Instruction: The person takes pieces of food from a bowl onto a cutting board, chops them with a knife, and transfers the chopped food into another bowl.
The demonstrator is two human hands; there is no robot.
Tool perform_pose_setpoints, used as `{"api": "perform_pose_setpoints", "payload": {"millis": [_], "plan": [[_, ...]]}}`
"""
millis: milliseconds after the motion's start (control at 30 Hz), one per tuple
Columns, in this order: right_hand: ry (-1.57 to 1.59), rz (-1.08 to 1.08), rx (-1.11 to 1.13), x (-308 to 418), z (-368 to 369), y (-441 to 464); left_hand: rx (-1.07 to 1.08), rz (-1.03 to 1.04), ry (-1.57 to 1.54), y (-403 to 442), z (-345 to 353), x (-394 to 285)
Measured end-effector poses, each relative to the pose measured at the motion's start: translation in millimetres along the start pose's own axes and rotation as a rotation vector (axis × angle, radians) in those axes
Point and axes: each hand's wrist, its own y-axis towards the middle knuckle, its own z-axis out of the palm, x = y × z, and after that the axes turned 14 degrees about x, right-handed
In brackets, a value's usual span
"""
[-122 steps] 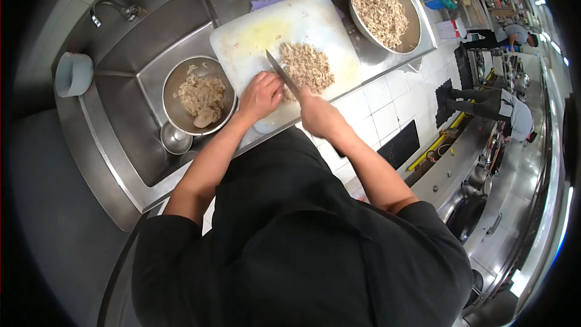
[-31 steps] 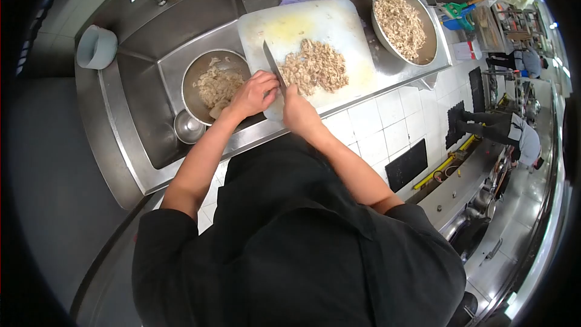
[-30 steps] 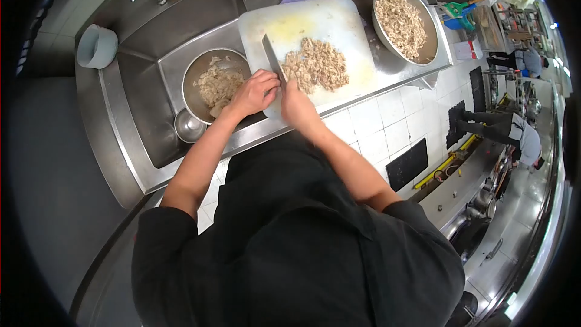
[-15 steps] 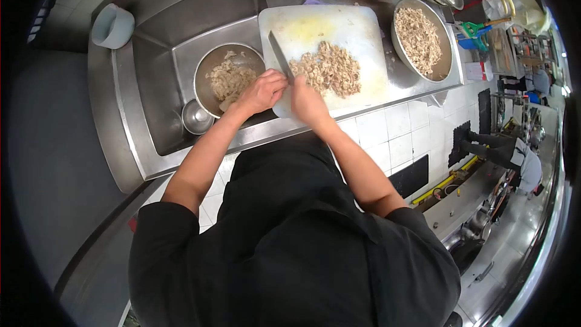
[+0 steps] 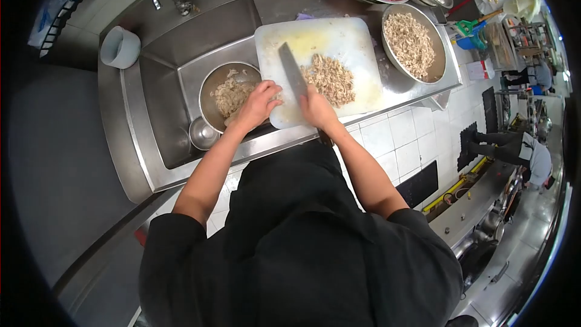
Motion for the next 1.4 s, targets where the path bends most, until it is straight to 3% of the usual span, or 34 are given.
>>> {"api": "perform_pose_setpoints", "payload": {"millis": [67,167,300,467,533,567,667,767,900,1000,1067,1167,1267,1300,1400], "plan": [[0.004,0.040,-0.003,-11,-13,-9,0.002,-0.216,-0.193,0,5,-5],[-0.042,0.038,-0.106,-36,-33,-20,0.002,-0.283,-0.192,14,27,-2],[-0.046,-0.011,-0.179,-61,-72,-35,-0.145,-0.144,-0.067,62,69,-11],[-0.017,0.002,-0.246,-110,-122,-60,-0.171,-0.155,-0.102,109,85,-39],[0.105,0.038,-0.212,-118,-131,-80,-0.289,-0.212,0.038,129,80,-42],[0.311,0.182,-0.120,-114,-137,-95,-0.207,-0.222,0.114,139,74,-44],[0.667,0.243,-0.056,-158,-111,-112,-0.034,-0.234,0.318,165,91,-43],[0.790,0.174,-0.039,-166,-101,-121,0.129,-0.334,0.404,172,99,-83],[0.890,0.131,-0.107,-171,-82,-128,0.164,-0.411,0.538,169,115,-129],[0.676,0.183,0.068,-158,-64,-112,0.020,-0.454,0.535,173,140,-127],[0.644,0.075,0.186,-130,-63,-100,-0.142,-0.523,0.473,176,155,-120],[0.565,-0.151,0.104,-140,-22,-63,-0.289,-0.481,0.374,181,155,-105],[0.619,-0.146,0.208,-130,-55,-66,-0.432,-0.477,0.306,182,154,-95],[0.584,-0.181,0.134,-134,-55,-66,-0.498,-0.496,0.298,189,155,-97],[0.651,-0.083,0.186,-117,-120,-91,-0.521,-0.378,0.251,221,141,-129]]}}
